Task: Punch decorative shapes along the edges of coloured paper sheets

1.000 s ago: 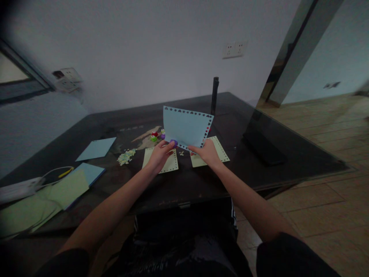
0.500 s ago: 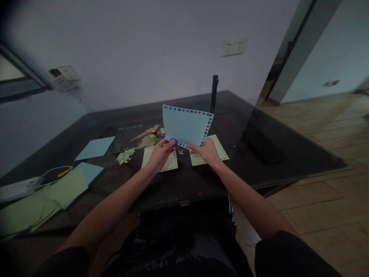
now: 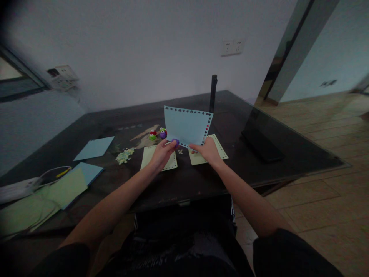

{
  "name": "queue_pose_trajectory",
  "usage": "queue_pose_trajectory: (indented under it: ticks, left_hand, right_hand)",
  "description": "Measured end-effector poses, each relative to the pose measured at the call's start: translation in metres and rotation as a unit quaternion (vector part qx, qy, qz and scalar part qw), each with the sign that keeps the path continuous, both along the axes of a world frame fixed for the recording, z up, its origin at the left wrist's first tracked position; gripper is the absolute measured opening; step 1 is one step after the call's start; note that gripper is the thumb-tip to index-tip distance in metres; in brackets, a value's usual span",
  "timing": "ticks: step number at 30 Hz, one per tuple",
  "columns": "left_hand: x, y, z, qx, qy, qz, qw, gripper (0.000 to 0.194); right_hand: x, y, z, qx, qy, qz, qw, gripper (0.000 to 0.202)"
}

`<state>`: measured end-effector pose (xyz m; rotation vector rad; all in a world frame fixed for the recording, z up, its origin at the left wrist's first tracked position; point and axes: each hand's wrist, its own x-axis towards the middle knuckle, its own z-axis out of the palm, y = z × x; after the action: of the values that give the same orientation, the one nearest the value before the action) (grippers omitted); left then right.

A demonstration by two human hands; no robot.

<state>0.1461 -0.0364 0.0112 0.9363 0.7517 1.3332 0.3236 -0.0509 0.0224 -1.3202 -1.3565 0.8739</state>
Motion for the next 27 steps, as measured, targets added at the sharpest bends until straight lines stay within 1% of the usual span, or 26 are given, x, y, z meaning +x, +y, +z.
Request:
queue_pose_trajectory:
  ticks: [3, 6, 9, 12, 18, 27]
  left_hand:
    - [0.001, 0.0, -0.002, 0.009, -0.002, -0.008, 1.0, 0.019]
    - [0.001, 0.001, -0.005, 0.017, -0.005, -0.018, 1.0, 0.022]
    - [0.001, 0.003, -0.008, 0.013, 0.004, -0.021, 1.0, 0.024]
    - [0.001, 0.003, -0.011, 0.005, 0.008, -0.021, 1.0, 0.027]
    - [0.0, 0.003, -0.012, -0.008, 0.013, -0.029, 0.999, 0.031]
    - [0.0, 0.002, -0.011, -0.009, 0.005, -0.035, 0.999, 0.031]
  right_hand:
    - [0.002, 0.0, 0.001, -0.003, -0.013, 0.004, 1.0, 0.016]
    - [0.004, 0.001, 0.0, -0.01, -0.002, 0.016, 1.0, 0.016]
    - [0.006, 0.002, -0.003, -0.014, 0.014, 0.017, 1.0, 0.019]
    - [0.008, 0.004, -0.004, -0.012, 0.006, 0.017, 1.0, 0.019]
    - [0.008, 0.003, -0.003, -0.015, 0.004, 0.021, 1.0, 0.019]
    - [0.009, 0.006, -0.005, -0.025, 0.001, 0.027, 0.999, 0.017]
